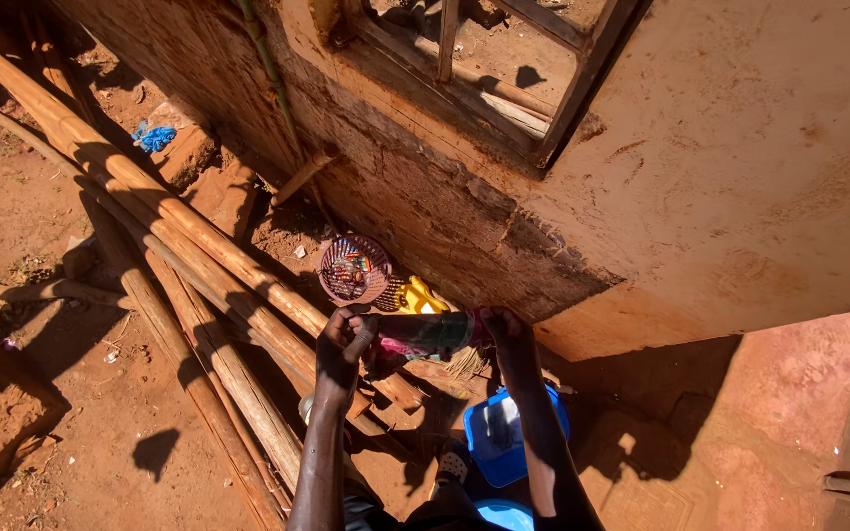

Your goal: The person cleans a wooden window frame with a cloth, then washes the cloth in a blue basin of water and continues wiping the frame.

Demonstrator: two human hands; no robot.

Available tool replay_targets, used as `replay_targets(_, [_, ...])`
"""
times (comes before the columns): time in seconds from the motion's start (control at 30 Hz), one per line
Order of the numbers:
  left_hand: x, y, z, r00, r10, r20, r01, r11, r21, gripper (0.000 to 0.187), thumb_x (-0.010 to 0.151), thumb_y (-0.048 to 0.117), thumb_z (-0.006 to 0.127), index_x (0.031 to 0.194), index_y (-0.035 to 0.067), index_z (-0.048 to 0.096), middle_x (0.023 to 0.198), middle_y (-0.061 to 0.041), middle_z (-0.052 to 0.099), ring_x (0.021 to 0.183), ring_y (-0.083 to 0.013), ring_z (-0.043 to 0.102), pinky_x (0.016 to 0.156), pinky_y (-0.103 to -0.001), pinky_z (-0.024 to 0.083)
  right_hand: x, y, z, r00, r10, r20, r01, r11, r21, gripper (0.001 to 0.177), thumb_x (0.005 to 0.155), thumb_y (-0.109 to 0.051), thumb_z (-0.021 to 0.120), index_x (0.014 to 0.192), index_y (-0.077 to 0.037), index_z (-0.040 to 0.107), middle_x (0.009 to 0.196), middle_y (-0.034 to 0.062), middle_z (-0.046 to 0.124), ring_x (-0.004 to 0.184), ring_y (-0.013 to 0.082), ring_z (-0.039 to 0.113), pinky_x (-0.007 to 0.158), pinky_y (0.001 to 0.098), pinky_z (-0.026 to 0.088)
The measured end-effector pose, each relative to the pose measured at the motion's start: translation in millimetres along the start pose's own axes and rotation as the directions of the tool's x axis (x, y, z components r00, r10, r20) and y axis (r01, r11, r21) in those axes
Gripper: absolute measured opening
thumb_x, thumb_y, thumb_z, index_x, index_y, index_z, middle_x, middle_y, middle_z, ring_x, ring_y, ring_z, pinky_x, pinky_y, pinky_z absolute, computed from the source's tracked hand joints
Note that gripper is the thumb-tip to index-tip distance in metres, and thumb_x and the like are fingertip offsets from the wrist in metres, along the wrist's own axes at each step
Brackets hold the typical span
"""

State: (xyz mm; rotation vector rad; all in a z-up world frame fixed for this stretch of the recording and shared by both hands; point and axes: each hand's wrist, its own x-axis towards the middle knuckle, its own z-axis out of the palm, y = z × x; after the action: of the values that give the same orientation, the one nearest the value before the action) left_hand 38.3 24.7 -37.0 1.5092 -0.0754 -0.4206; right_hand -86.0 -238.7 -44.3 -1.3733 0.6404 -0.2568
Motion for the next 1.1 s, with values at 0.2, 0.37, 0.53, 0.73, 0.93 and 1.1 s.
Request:
replay_targets(0.2, [48, -37, -23, 0.984, -0.046, -0.171, 0.110, 0.917, 0.383, 0.045, 0.092, 0.031, 0.071, 0.125, 0.003, 0.060, 0.115, -0.014, 0.073, 0.102, -0.0231, 0.073, 0.086, -0.039, 0.061, 10, -24, 111, 0.981, -0.168, -0.093, 0.184, 0.961, 0.205, 0.031, 0.092, -0.022, 0.077, 0.111, -0.004, 0.060, 0.087, 0.0014, 0.065, 0.074, 0.0080, 0.060, 0.067, 0.0277, 0.050])
replay_targets(0.37, [79, -33, -45, 0.969, -0.156, 0.191, 0.109, 0.966, 0.234, 0.069, 0.099, 0.032, 0.075, 0.148, 0.003, 0.037, 0.142, -0.021, 0.056, 0.124, -0.0289, 0.065, 0.104, -0.040, 0.055, 28, -68, 200, 0.940, -0.227, -0.256, 0.173, 0.961, -0.218, 0.042, 0.075, -0.008, 0.081, 0.111, -0.005, 0.058, 0.086, 0.0023, 0.067, 0.068, 0.0108, 0.066, 0.060, 0.0316, 0.057])
replay_targets(0.53, [122, 34, -103, 0.868, 0.287, 0.405, -0.418, 0.863, 0.284, 0.069, 0.084, 0.004, 0.077, 0.145, 0.003, 0.045, 0.143, -0.024, 0.043, 0.122, -0.0337, 0.060, 0.081, -0.037, 0.062, 32, -78, 257, 0.928, -0.321, -0.187, 0.290, 0.941, -0.177, 0.035, 0.085, -0.016, 0.083, 0.113, -0.004, 0.067, 0.089, 0.0040, 0.076, 0.078, 0.0096, 0.068, 0.071, 0.0272, 0.057])
replay_targets(0.73, [150, 113, -165, 0.831, 0.206, 0.517, -0.419, 0.843, 0.338, 0.023, 0.091, 0.022, 0.079, 0.102, 0.003, 0.073, 0.093, -0.010, 0.073, 0.084, -0.0221, 0.072, 0.073, -0.039, 0.058, 39, -81, 298, 0.848, -0.367, -0.382, 0.263, 0.917, -0.299, 0.041, 0.084, -0.018, 0.086, 0.116, -0.005, 0.062, 0.083, 0.0034, 0.072, 0.074, 0.0104, 0.063, 0.065, 0.0283, 0.051])
replay_targets(0.93, [166, 147, -181, 0.836, 0.118, 0.537, -0.266, 0.941, 0.208, 0.024, 0.090, 0.026, 0.075, 0.096, 0.003, 0.078, 0.086, -0.011, 0.078, 0.074, -0.0212, 0.072, 0.067, -0.036, 0.057, 30, -103, 318, 0.831, -0.402, -0.385, 0.244, 0.885, -0.396, 0.048, 0.094, -0.023, 0.075, 0.138, -0.012, 0.058, 0.101, 0.0074, 0.066, 0.089, 0.0103, 0.066, 0.070, 0.0286, 0.055])
replay_targets(1.1, [177, 153, -151, 0.825, 0.206, 0.526, -0.168, 0.978, -0.121, 0.022, 0.096, 0.018, 0.069, 0.112, 0.003, 0.073, 0.102, -0.006, 0.076, 0.092, -0.0149, 0.070, 0.083, -0.031, 0.057, 6, -104, 346, 0.731, -0.588, -0.346, 0.344, 0.755, -0.558, 0.050, 0.099, -0.029, 0.069, 0.143, -0.010, 0.056, 0.129, 0.0101, 0.063, 0.100, 0.0122, 0.067, 0.083, 0.0306, 0.057])
